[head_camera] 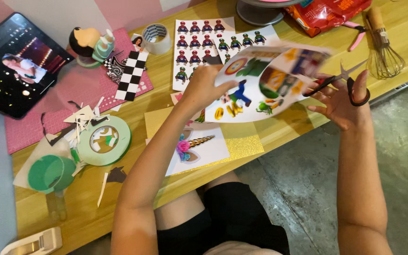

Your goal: The person cuts around printed graphics on sheets of paper using scissors, handling different sheets with unicorn and game-character designs.

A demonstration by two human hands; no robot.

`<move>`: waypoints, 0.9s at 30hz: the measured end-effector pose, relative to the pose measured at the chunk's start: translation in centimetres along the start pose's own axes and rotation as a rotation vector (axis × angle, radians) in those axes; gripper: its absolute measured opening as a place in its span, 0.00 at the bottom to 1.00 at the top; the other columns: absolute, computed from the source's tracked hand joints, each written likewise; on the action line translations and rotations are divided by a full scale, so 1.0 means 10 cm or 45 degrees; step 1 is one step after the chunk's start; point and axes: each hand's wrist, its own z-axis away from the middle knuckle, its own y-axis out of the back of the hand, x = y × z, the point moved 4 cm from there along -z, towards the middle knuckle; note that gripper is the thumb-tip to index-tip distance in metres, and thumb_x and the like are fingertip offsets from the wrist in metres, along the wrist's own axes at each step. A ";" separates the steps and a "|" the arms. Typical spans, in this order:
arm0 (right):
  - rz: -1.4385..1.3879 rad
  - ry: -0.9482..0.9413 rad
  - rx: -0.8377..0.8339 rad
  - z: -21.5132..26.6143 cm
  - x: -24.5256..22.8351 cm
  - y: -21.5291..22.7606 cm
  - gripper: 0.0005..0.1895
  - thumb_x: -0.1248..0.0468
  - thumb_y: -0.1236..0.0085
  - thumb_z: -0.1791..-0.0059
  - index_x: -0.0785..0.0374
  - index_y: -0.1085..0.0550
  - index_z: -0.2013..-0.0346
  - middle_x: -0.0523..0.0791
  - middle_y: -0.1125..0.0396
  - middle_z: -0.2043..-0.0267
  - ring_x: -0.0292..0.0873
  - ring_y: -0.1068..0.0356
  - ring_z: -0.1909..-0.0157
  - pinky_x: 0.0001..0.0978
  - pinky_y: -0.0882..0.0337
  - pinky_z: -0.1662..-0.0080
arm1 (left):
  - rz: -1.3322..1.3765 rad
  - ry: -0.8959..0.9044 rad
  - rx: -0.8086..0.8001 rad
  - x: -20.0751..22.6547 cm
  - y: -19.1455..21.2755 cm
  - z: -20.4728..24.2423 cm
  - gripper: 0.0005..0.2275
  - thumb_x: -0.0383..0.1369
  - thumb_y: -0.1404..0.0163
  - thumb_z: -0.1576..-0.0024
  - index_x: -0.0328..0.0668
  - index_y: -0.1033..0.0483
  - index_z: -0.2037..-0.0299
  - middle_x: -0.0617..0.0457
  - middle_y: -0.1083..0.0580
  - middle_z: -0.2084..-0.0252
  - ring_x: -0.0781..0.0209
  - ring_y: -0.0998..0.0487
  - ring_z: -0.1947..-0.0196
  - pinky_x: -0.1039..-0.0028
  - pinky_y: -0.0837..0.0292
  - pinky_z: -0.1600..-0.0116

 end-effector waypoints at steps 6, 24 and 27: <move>-0.072 0.240 -0.063 -0.04 -0.11 0.25 0.47 0.38 0.38 0.52 0.63 0.39 0.28 0.50 0.37 0.33 0.50 0.34 0.35 0.46 0.29 0.40 | -0.143 -0.166 -0.074 0.17 -0.22 -0.63 0.21 0.45 0.35 0.50 0.32 0.19 0.59 0.38 0.20 0.66 0.50 0.18 0.66 0.65 0.24 0.57; -0.645 0.454 0.559 -0.54 0.52 1.66 0.12 0.76 0.43 0.48 0.72 0.30 0.49 0.50 0.27 0.54 0.45 0.24 0.54 0.34 0.19 0.48 | 0.222 0.430 0.094 -1.13 -0.65 -0.63 0.27 0.46 0.39 0.46 0.42 0.33 0.41 0.48 0.19 0.63 0.62 0.18 0.72 0.71 0.19 0.70; -0.724 0.455 0.582 -0.68 0.67 1.72 0.11 0.76 0.42 0.47 0.71 0.30 0.51 0.50 0.28 0.55 0.45 0.24 0.55 0.34 0.18 0.50 | 0.024 0.575 -0.123 -1.06 -0.69 -0.48 0.28 0.45 0.39 0.46 0.43 0.37 0.40 0.46 0.20 0.67 0.61 0.18 0.76 0.72 0.21 0.72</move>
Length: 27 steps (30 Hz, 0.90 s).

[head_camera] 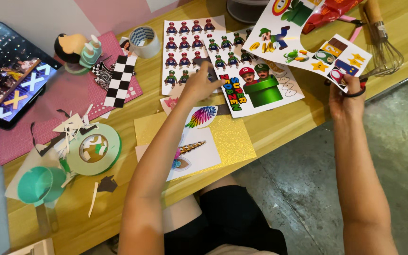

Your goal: The person cuts around printed graphics on sheets of paper using scissors, handling different sheets with unicorn and game-character designs.

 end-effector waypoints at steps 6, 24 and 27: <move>0.252 -0.018 -0.027 0.39 0.26 -0.42 0.14 0.72 0.42 0.48 0.68 0.31 0.49 0.48 0.28 0.54 0.44 0.24 0.55 0.38 0.18 0.51 | 0.310 -0.088 -0.165 -0.18 -0.44 -0.04 0.19 0.37 0.39 0.47 0.38 0.30 0.49 0.47 0.19 0.67 0.63 0.15 0.73 0.73 0.18 0.70; 0.693 0.030 -0.155 0.87 -0.06 -0.80 0.14 0.66 0.41 0.48 0.65 0.29 0.48 0.45 0.28 0.55 0.41 0.24 0.57 0.36 0.19 0.57 | 0.905 -0.509 0.251 0.52 -1.45 0.16 0.30 0.25 0.40 0.49 0.48 0.31 0.33 0.44 0.27 0.37 0.53 0.24 0.39 0.70 0.30 0.36; 1.271 0.246 -0.150 0.84 -0.05 -0.90 0.16 0.61 0.34 0.49 0.66 0.29 0.53 0.44 0.27 0.62 0.39 0.27 0.63 0.34 0.25 0.63 | 0.652 -0.535 0.212 0.65 -1.40 0.12 0.33 0.30 0.37 0.49 0.48 0.36 0.31 0.40 0.29 0.39 0.47 0.27 0.39 0.66 0.32 0.37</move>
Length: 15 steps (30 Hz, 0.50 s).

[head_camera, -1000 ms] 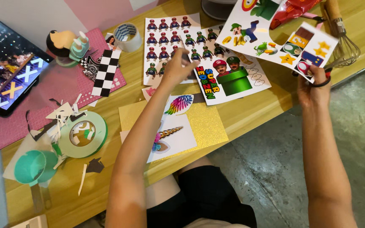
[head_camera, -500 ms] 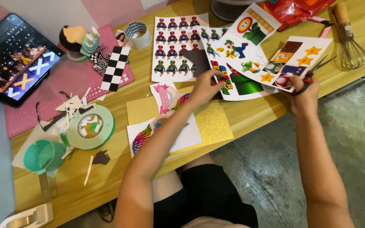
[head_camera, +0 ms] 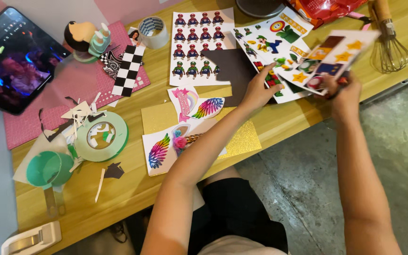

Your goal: The person cuts around printed graphics on sheets of paper using scissors, handling different sheets with unicorn and game-character designs.

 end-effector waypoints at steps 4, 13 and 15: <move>0.836 0.455 0.233 -0.08 0.06 0.15 0.25 0.54 0.23 0.48 0.71 0.28 0.57 0.45 0.31 0.69 0.38 0.34 0.70 0.32 0.34 0.66 | -0.590 0.147 -0.112 0.34 0.26 0.14 0.36 0.43 0.37 0.46 0.55 0.43 0.28 0.37 0.33 0.48 0.43 0.29 0.49 0.59 0.32 0.43; 0.399 0.724 0.379 -0.18 0.60 0.55 0.17 0.70 0.38 0.42 0.67 0.36 0.44 0.44 0.37 0.55 0.38 0.38 0.58 0.31 0.34 0.52 | -0.467 -0.014 -0.157 0.61 1.68 0.45 0.08 0.33 0.42 0.42 0.44 0.20 0.54 0.50 0.27 0.46 0.64 0.20 0.59 0.72 0.21 0.50; 0.279 0.776 0.343 -0.11 0.55 0.46 0.17 0.75 0.44 0.42 0.66 0.36 0.41 0.44 0.39 0.55 0.39 0.38 0.57 0.31 0.34 0.53 | -0.495 -0.037 -0.142 0.68 1.97 0.62 0.08 0.33 0.42 0.41 0.44 0.20 0.54 0.50 0.27 0.46 0.64 0.19 0.57 0.72 0.22 0.48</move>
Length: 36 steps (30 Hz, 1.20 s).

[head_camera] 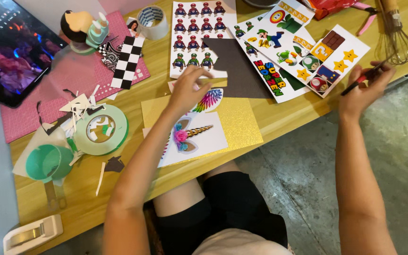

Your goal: The person cuts around printed graphics on sheets of paper using scissors, handling different sheets with unicorn and game-character designs.

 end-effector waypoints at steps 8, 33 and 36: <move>0.120 0.173 -0.579 0.46 -1.67 -1.02 0.17 0.70 0.32 0.50 0.65 0.29 0.50 0.46 0.30 0.60 0.39 0.28 0.61 0.30 0.30 0.59 | -0.611 -0.145 -0.086 0.14 0.11 0.50 0.31 0.50 0.35 0.50 0.33 0.25 0.44 0.43 0.29 0.47 0.45 0.31 0.45 0.55 0.36 0.41; 0.227 0.220 -1.006 0.71 -1.75 -1.96 0.29 0.68 0.32 0.55 0.63 0.32 0.42 0.54 0.32 0.47 0.61 0.34 0.42 0.48 0.34 0.43 | -0.347 0.002 0.103 -0.03 0.78 1.16 0.11 0.29 0.45 0.40 0.36 0.23 0.49 0.44 0.25 0.45 0.43 0.23 0.46 0.62 0.28 0.42; 0.194 0.218 -0.963 0.69 -1.56 -1.93 0.27 0.71 0.33 0.55 0.64 0.33 0.43 0.54 0.32 0.46 0.62 0.32 0.42 0.47 0.32 0.42 | -0.320 0.047 0.175 -0.06 0.88 1.26 0.09 0.29 0.46 0.37 0.37 0.22 0.48 0.46 0.24 0.46 0.45 0.22 0.45 0.62 0.27 0.40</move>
